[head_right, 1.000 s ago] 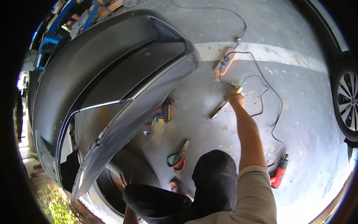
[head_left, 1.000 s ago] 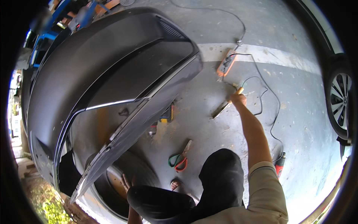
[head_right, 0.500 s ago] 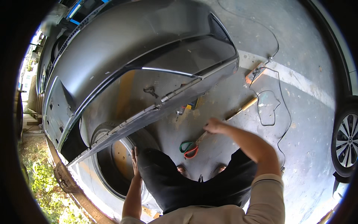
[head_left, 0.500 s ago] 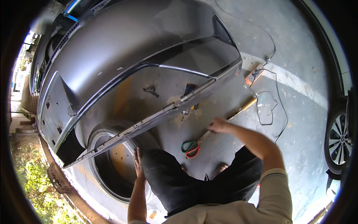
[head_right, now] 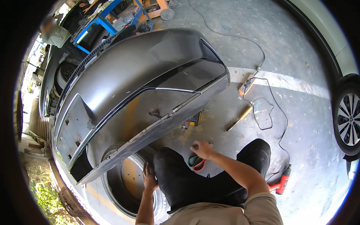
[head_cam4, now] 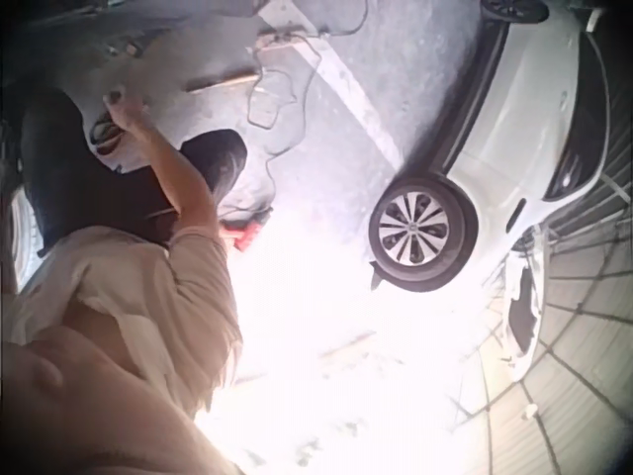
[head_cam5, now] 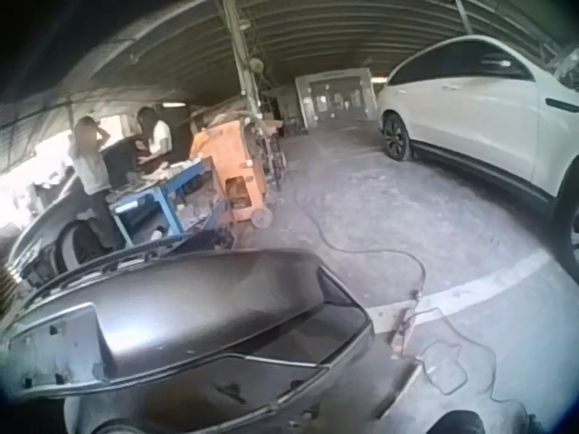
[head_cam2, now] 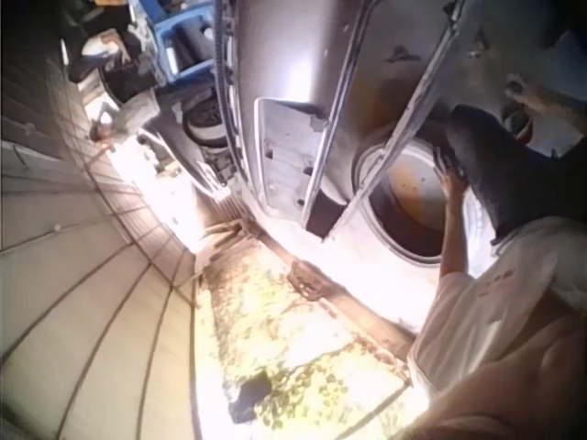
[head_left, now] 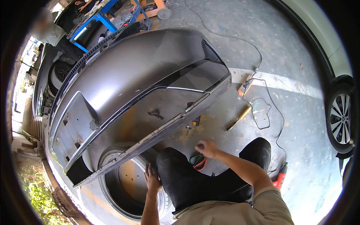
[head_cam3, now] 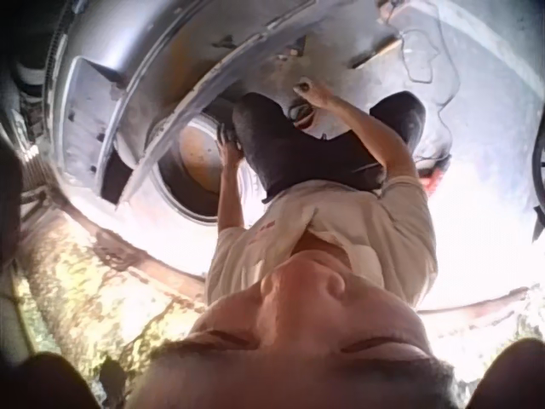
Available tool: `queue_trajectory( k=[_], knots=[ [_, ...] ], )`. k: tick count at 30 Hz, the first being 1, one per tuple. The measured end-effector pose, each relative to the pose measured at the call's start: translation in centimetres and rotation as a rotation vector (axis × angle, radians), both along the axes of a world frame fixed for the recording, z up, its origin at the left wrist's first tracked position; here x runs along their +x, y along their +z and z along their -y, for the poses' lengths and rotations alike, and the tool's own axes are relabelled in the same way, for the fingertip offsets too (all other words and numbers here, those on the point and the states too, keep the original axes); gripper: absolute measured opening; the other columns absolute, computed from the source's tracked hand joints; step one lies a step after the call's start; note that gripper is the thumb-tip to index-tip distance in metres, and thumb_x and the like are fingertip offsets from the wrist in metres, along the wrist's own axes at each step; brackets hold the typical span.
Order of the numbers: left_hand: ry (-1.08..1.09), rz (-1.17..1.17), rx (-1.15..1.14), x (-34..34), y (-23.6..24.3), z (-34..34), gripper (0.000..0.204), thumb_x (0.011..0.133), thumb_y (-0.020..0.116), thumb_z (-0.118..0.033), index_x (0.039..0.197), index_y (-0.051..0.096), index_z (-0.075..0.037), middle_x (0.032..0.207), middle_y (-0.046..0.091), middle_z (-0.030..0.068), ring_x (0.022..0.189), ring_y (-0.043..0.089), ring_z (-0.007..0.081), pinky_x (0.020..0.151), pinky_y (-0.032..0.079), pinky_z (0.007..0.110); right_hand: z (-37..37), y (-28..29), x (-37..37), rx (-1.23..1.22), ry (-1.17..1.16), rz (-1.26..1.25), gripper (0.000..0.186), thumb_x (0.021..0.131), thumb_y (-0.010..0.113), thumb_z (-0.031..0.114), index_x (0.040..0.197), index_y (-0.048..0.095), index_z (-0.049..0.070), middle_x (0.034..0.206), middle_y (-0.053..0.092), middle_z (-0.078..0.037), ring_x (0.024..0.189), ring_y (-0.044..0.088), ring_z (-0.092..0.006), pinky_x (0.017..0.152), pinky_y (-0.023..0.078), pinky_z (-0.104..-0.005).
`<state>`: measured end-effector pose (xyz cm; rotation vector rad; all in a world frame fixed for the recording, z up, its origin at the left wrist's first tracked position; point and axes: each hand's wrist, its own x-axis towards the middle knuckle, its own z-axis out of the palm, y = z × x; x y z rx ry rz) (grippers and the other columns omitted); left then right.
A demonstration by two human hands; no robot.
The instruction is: The person uses a red heat gun to soften a section of a detached car bumper, then uses a metal pry tool to adjust and align a seam or crack. The person repeatedly applies heat and pries along the same area to reshape the plastic.
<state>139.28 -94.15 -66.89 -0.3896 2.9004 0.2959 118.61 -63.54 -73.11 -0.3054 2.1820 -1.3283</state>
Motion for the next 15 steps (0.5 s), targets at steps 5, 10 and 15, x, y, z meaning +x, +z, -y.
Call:
queue_trajectory(
  k=[5,10,15],
  knots=[
    [-0.125,-0.525,0.217,-8.8,18.3,-8.9,0.022,0.081,0.077,-0.016,0.102,0.071,-0.009,0.093,0.073,0.0073,0.086,0.068,0.0356,0.081,0.051,0.045,-1.3,0.7,-1.6,-0.037,-0.338,-0.111,0.032,0.090,0.070,0.029,0.105,0.068,0.001,0.091,0.073,-0.020,0.087,0.071,-0.0375,0.078,0.055,-0.0441],
    [-0.343,-0.814,-0.008,-21.2,24.9,-14.5,0.026,0.081,0.080,-0.018,0.104,0.070,-0.008,0.099,0.071,0.0131,0.085,0.065,0.0383,0.076,0.051,0.046,-0.4,3.3,-0.2,-0.160,-0.437,-0.219,0.017,0.089,0.070,0.014,0.101,0.065,0.002,0.093,0.069,-0.017,0.084,0.067,-0.0365,0.075,0.053,-0.0429],
    [-0.212,-0.545,-0.041,-22.7,21.8,-14.3,0.032,0.081,0.080,-0.024,0.109,0.070,-0.011,0.100,0.072,0.0116,0.088,0.069,0.0347,0.077,0.055,0.044,-0.7,17.9,-5.4,-0.450,-0.507,-0.871,0.023,0.085,0.068,-0.003,0.103,0.064,0.009,0.109,0.063,-0.010,0.101,0.059,-0.0327,0.088,0.048,-0.0417]
  ],
)
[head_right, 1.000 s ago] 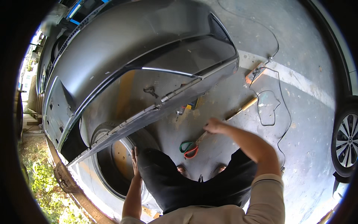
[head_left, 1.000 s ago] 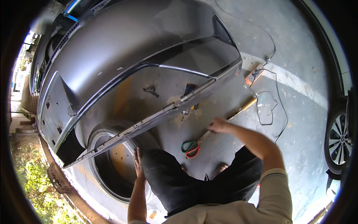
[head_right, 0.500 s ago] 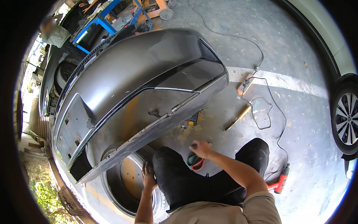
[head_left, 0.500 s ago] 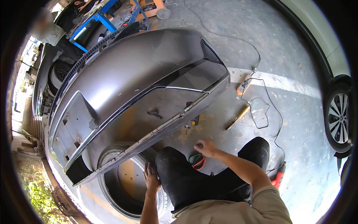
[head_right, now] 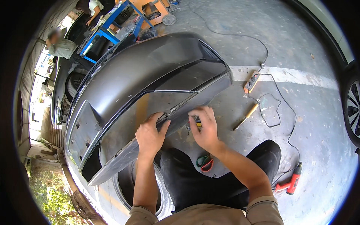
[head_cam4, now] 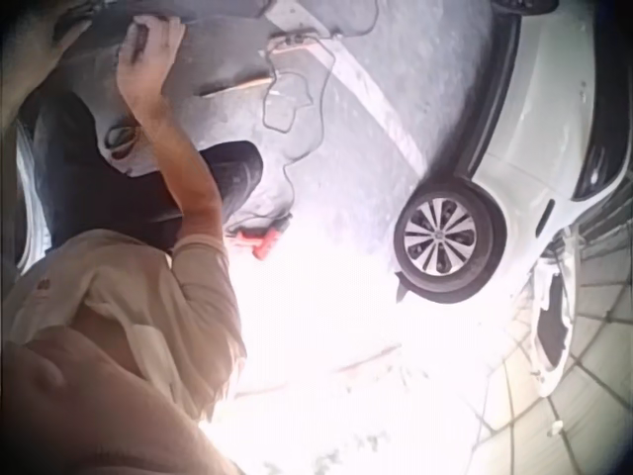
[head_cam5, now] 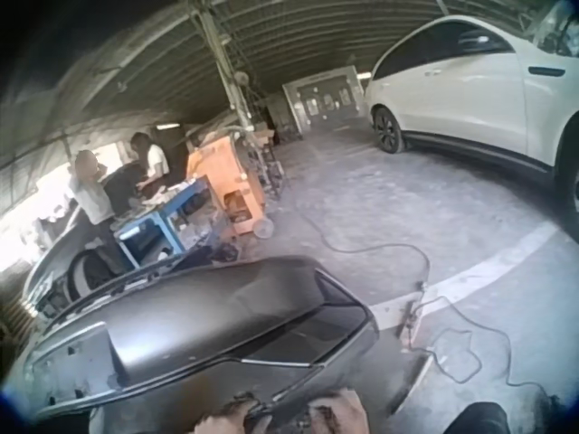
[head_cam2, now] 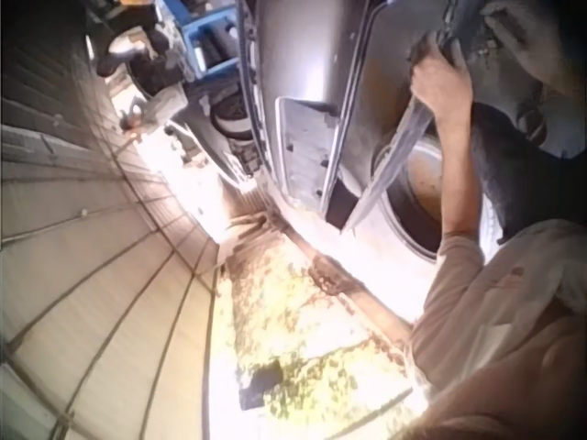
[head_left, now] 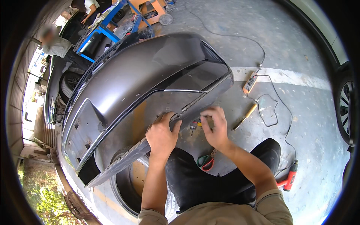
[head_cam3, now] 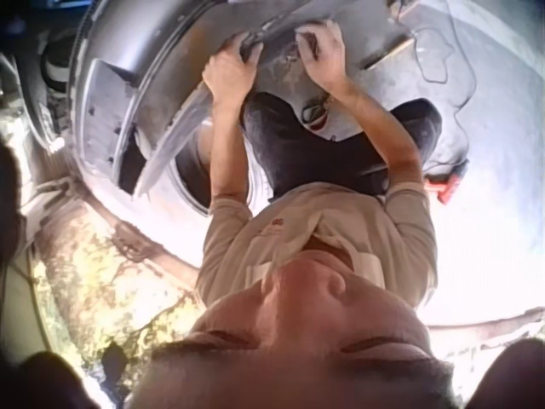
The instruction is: The person uses a red heat gun to soften a section of a detached car bumper, then uses a metal pry tool to adjust and align a seam or crack. The person repeatedly applies heat and pries along the same area to reshape the plastic.
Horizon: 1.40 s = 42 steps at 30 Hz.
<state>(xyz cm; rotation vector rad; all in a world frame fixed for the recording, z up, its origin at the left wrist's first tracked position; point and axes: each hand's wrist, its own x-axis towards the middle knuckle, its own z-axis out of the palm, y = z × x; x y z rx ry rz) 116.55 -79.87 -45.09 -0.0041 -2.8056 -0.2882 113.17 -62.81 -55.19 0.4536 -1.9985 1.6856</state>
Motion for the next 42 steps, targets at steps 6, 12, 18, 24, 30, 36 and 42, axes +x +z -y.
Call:
queue_trajectory(
  k=[6,12,18,24,30,36,42],
  knots=[
    [-0.069,-0.036,-0.052,-0.4,-0.4,0.4,0.030,0.082,0.078,-0.024,0.108,0.070,-0.012,0.098,0.072,0.0099,0.087,0.070,0.0324,0.075,0.055,0.042,-0.2,5.0,-5.5,0.366,0.352,-0.136,0.012,0.094,0.065,0.015,0.106,0.067,0.014,0.111,0.065,-0.001,0.111,0.061,-0.0275,0.119,0.030,-0.0525],
    [-0.047,0.040,0.086,-0.4,0.4,0.6,0.028,0.084,0.076,-0.016,0.112,0.071,-0.013,0.102,0.072,0.0096,0.094,0.069,0.0337,0.080,0.054,0.042,-0.5,5.7,-7.8,0.571,0.641,-0.105,0.015,0.089,0.071,0.015,0.103,0.067,0.013,0.108,0.067,-0.003,0.109,0.064,-0.0263,0.118,0.033,-0.0513],
    [0.045,0.112,0.192,-0.2,0.9,0.3,0.027,0.085,0.075,-0.018,0.112,0.073,-0.015,0.110,0.073,0.0081,0.100,0.069,0.0328,0.086,0.054,0.042,-0.2,6.1,-8.3,0.573,0.683,-0.043,0.017,0.086,0.076,0.020,0.099,0.068,0.013,0.099,0.069,-0.001,0.104,0.066,-0.0255,0.120,0.029,-0.0513],
    [0.055,0.121,0.208,-0.2,0.7,0.5,0.027,0.085,0.075,-0.020,0.112,0.074,-0.017,0.111,0.074,0.0073,0.100,0.070,0.0317,0.086,0.055,0.041,0.2,5.5,-8.5,0.457,0.715,0.067,0.015,0.085,0.077,0.024,0.089,0.070,0.012,0.091,0.071,-0.001,0.100,0.067,-0.0221,0.121,0.024,-0.0513],
    [0.104,0.116,0.229,0.4,0.9,0.6,0.025,0.084,0.076,-0.021,0.108,0.076,-0.018,0.107,0.075,0.0073,0.097,0.071,0.0329,0.085,0.056,0.041,1.2,5.9,-9.3,0.520,0.757,0.133,0.016,0.081,0.081,0.026,0.084,0.074,0.012,0.088,0.074,-0.003,0.094,0.069,-0.0239,0.120,0.024,-0.0542],
    [0.129,0.156,0.202,0.0,1.4,-0.2,0.024,0.084,0.075,-0.022,0.108,0.077,-0.019,0.105,0.075,0.0091,0.097,0.070,0.0341,0.086,0.056,0.041,0.7,6.3,-8.7,0.589,0.642,0.163,0.020,0.080,0.082,0.027,0.090,0.073,0.012,0.087,0.075,-0.004,0.093,0.070,-0.0250,0.119,0.029,-0.0512],
    [0.076,0.236,0.165,-0.4,1.4,0.2,0.033,0.084,0.075,-0.021,0.117,0.073,-0.016,0.113,0.073,0.0116,0.105,0.069,0.0345,0.088,0.055,0.043,0.2,6.8,-10.0,0.503,0.930,0.263,0.029,0.082,0.080,0.018,0.108,0.070,0.013,0.100,0.074,-0.004,0.104,0.068,-0.0227,0.124,0.019,-0.0520]
  ],
)
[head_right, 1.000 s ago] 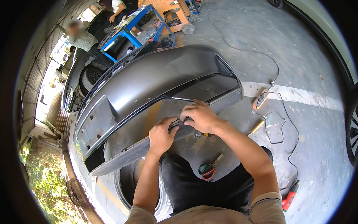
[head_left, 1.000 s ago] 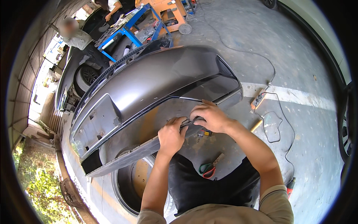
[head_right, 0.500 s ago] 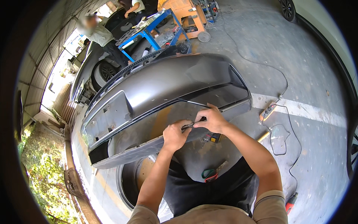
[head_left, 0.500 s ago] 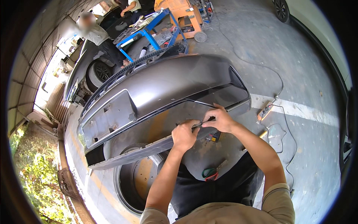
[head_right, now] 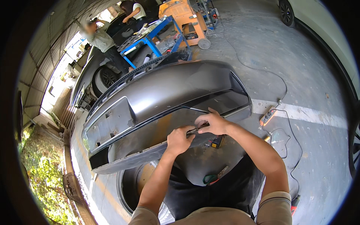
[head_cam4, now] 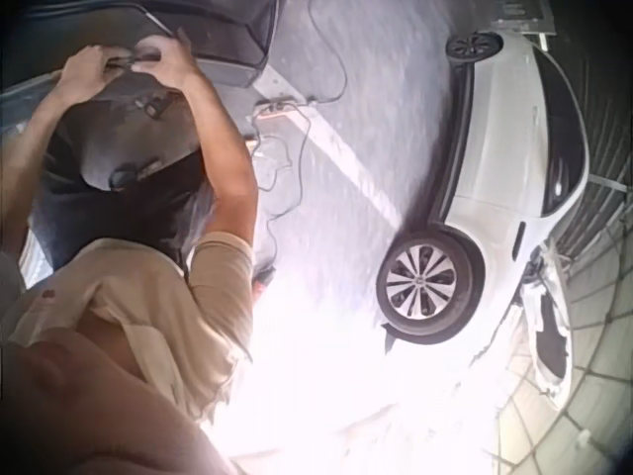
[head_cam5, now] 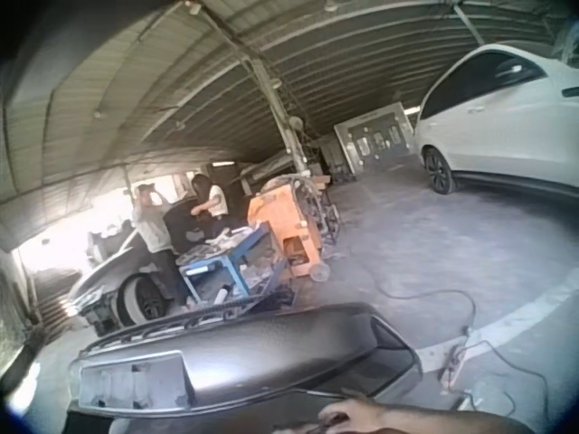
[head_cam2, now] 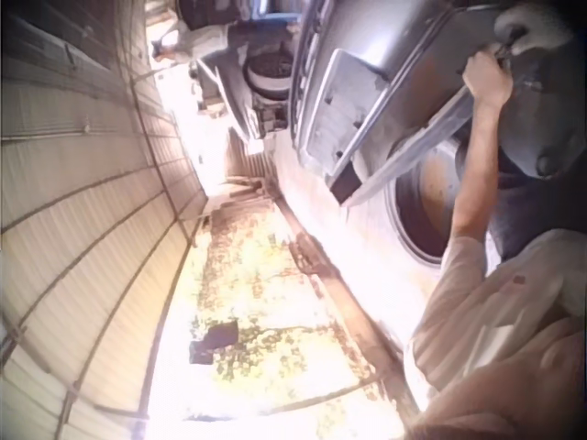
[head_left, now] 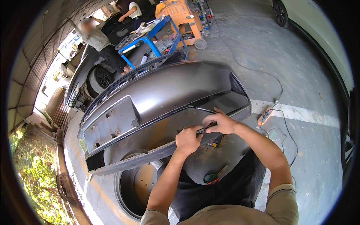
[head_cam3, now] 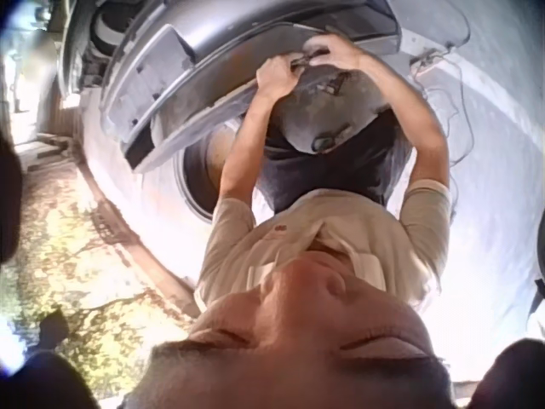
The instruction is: The person uses a red heat gun to soften a section of a detached car bumper, then uses a metal pry tool to adjust and align a seam or crack. The person repeatedly applies heat and pries along the same area to reshape the plastic.
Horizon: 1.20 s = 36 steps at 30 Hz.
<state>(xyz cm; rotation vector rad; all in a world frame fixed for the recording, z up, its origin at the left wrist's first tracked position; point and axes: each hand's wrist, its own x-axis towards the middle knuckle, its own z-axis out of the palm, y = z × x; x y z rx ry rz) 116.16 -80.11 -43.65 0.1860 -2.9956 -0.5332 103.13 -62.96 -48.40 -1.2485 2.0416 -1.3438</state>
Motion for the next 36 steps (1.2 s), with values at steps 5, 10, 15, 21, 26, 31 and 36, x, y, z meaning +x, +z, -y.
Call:
queue_trajectory(
  k=[5,10,15,21,26,31,36],
  knots=[
    [-0.070,0.110,0.059,-1.1,0.4,0.2,0.034,0.085,0.074,-0.019,0.118,0.071,-0.013,0.115,0.072,0.0132,0.107,0.067,0.0360,0.091,0.053,0.044,-0.7,0.1,-1.1,0.150,0.073,-0.284,0.031,0.080,0.080,0.016,0.109,0.071,0.015,0.106,0.069,-0.005,0.118,0.060,-0.0245,0.123,0.018,-0.0543],
    [-0.082,0.013,0.125,-0.6,0.4,0.0,0.028,0.085,0.075,-0.017,0.112,0.069,-0.012,0.110,0.073,0.0135,0.102,0.069,0.0360,0.086,0.054,0.043,-0.5,0.3,-1.0,0.156,0.059,-0.320,0.028,0.080,0.081,0.017,0.106,0.071,0.016,0.107,0.067,-0.004,0.116,0.062,-0.0256,0.122,0.019,-0.0543],
    [-0.081,-0.157,0.063,-0.5,-0.7,0.4,0.018,0.086,0.075,-0.019,0.100,0.065,-0.012,0.100,0.073,0.0115,0.094,0.070,0.0346,0.079,0.055,0.044,0.8,2.0,-0.8,0.280,0.095,-0.448,0.025,0.082,0.080,0.019,0.104,0.072,0.015,0.107,0.067,-0.004,0.116,0.062,-0.0272,0.117,0.026,-0.0616],
    [-0.138,-0.234,-0.016,-0.5,-1.2,0.6,0.015,0.085,0.075,-0.020,0.094,0.065,-0.014,0.090,0.071,0.0097,0.080,0.070,0.0338,0.069,0.055,0.044,0.8,2.1,-0.4,0.160,0.120,-0.487,0.015,0.081,0.079,0.012,0.093,0.070,0.012,0.097,0.064,-0.002,0.105,0.064,-0.0275,0.114,0.028,-0.0687],
    [-0.176,-0.287,0.006,-0.4,-1.0,0.8,0.014,0.084,0.076,-0.021,0.092,0.066,-0.015,0.087,0.071,0.0081,0.075,0.070,0.0331,0.065,0.054,0.044,0.4,0.5,0.1,-0.003,0.069,-0.510,0.013,0.081,0.077,0.008,0.089,0.065,0.009,0.097,0.059,-0.004,0.108,0.060,-0.0275,0.115,0.027,-0.0680],
    [-0.181,-0.303,0.000,-0.5,-0.6,0.5,0.014,0.084,0.076,-0.023,0.090,0.067,-0.015,0.087,0.071,0.0073,0.074,0.070,0.0323,0.063,0.054,0.043,0.1,-0.5,0.7,-0.150,0.019,-0.546,0.016,0.081,0.076,0.005,0.085,0.061,0.007,0.099,0.055,-0.004,0.110,0.054,-0.0274,0.115,0.027,-0.0640],
    [-0.185,-0.308,-0.052,-0.5,-1.2,0.9,0.016,0.084,0.076,-0.024,0.094,0.066,-0.016,0.089,0.072,0.0071,0.072,0.070,0.0326,0.063,0.055,0.043,0.5,-1.2,1.1,-0.242,-0.007,-0.564,0.020,0.079,0.076,0.004,0.084,0.058,0.006,0.098,0.053,-0.004,0.109,0.052,-0.0279,0.115,0.027,-0.0631]
  ],
)
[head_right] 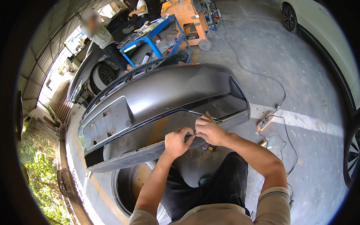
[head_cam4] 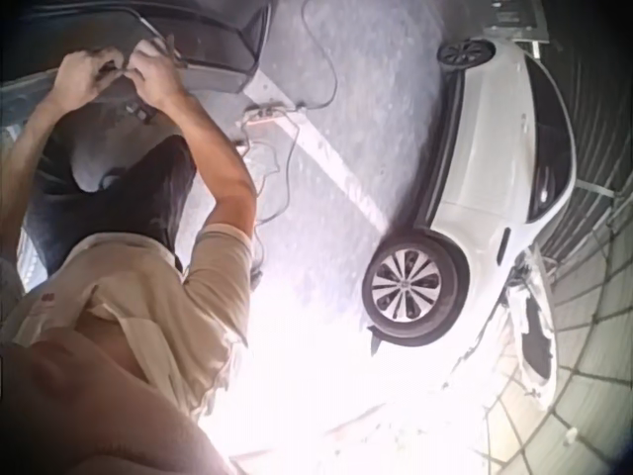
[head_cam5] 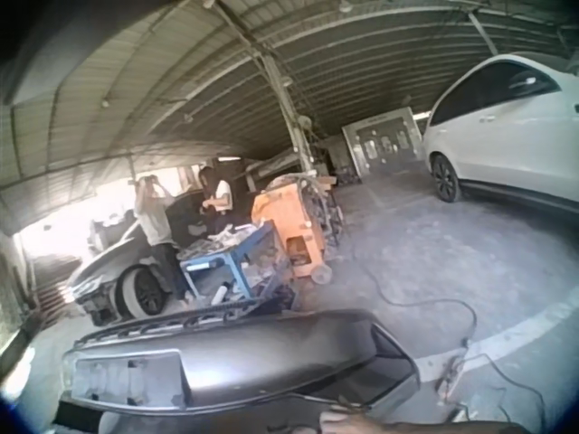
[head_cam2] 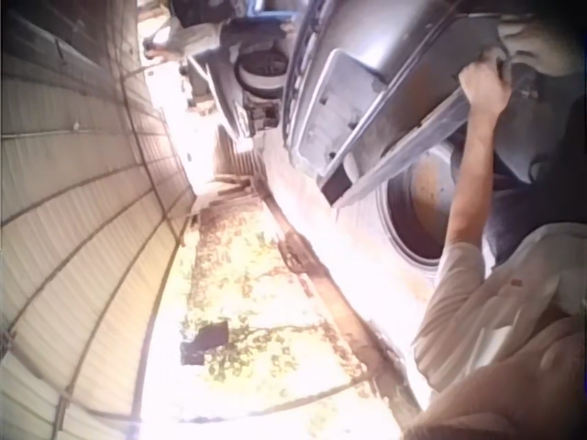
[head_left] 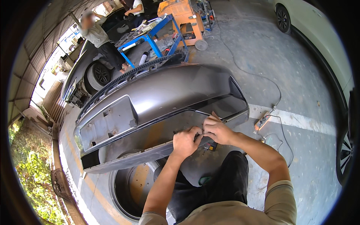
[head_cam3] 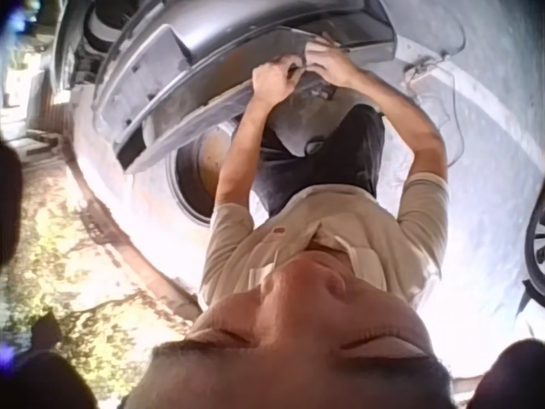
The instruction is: The person uses a red heat gun to soften a section of a detached car bumper, then uses a metal pry tool to adjust and align a seam or crack. The person repeatedly applies heat and pries along the same area to reshape the plastic.
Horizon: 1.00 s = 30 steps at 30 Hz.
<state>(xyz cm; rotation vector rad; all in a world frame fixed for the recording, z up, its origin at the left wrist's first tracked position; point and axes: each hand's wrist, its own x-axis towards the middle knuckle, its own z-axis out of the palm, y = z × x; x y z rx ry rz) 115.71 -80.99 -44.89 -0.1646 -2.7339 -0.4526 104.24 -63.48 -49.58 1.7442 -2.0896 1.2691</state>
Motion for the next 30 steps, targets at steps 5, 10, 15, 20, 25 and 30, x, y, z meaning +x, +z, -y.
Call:
queue_trajectory(
  k=[5,10,15,20,25,30],
  knots=[
    [0.022,-0.001,-0.017,-0.2,-0.1,-0.2,0.014,0.085,0.076,-0.023,0.091,0.067,-0.014,0.087,0.072,0.0077,0.071,0.069,0.0328,0.062,0.054,0.043,0.1,-0.6,0.1,-0.031,-0.017,-0.010,0.021,0.078,0.077,0.003,0.083,0.057,0.006,0.099,0.053,-0.005,0.110,0.052,-0.0287,0.115,0.027,-0.0643],
    [-0.041,-0.013,-0.001,0.0,0.0,0.2,0.013,0.085,0.076,-0.020,0.092,0.067,-0.013,0.088,0.072,0.0072,0.070,0.069,0.0327,0.062,0.054,0.042,0.1,-1.0,0.1,-0.060,-0.026,0.008,0.021,0.078,0.077,0.002,0.084,0.057,0.006,0.099,0.053,-0.005,0.109,0.052,-0.0287,0.116,0.026,-0.0638],
    [-0.076,-0.123,-0.040,0.1,-0.3,-0.2,0.014,0.082,0.077,-0.015,0.092,0.067,-0.013,0.092,0.072,0.0038,0.071,0.069,0.0306,0.062,0.055,0.040,0.1,-0.7,0.0,-0.030,-0.029,0.017,0.021,0.078,0.077,0.003,0.085,0.058,0.006,0.100,0.054,-0.005,0.108,0.052,-0.0290,0.118,0.026,-0.0627],
    [-0.135,-0.187,-0.026,0.1,-1.3,0.3,0.016,0.079,0.077,-0.012,0.090,0.067,-0.013,0.093,0.071,0.0023,0.073,0.069,0.0287,0.064,0.054,0.038,-0.1,-0.5,0.0,-0.009,-0.016,0.024,0.021,0.079,0.077,0.003,0.087,0.058,0.006,0.101,0.053,-0.005,0.109,0.052,-0.0288,0.118,0.025,-0.0630],
    [-0.129,-0.208,-0.073,-0.1,-1.0,-0.2,0.017,0.079,0.077,-0.012,0.089,0.064,-0.012,0.091,0.070,0.0025,0.072,0.068,0.0285,0.064,0.054,0.037,0.0,-0.8,-0.2,0.009,-0.005,0.026,0.020,0.080,0.076,0.003,0.088,0.058,0.006,0.101,0.052,-0.006,0.109,0.052,-0.0287,0.118,0.024,-0.0641],
    [-0.095,-0.244,-0.079,0.1,-1.4,-0.6,0.019,0.078,0.078,-0.013,0.088,0.062,-0.012,0.086,0.070,0.0038,0.069,0.068,0.0292,0.061,0.053,0.039,-0.2,-0.7,0.0,0.018,0.006,0.019,0.019,0.081,0.075,0.003,0.088,0.058,0.006,0.102,0.052,-0.006,0.110,0.052,-0.0290,0.119,0.023,-0.0646]
  ],
)
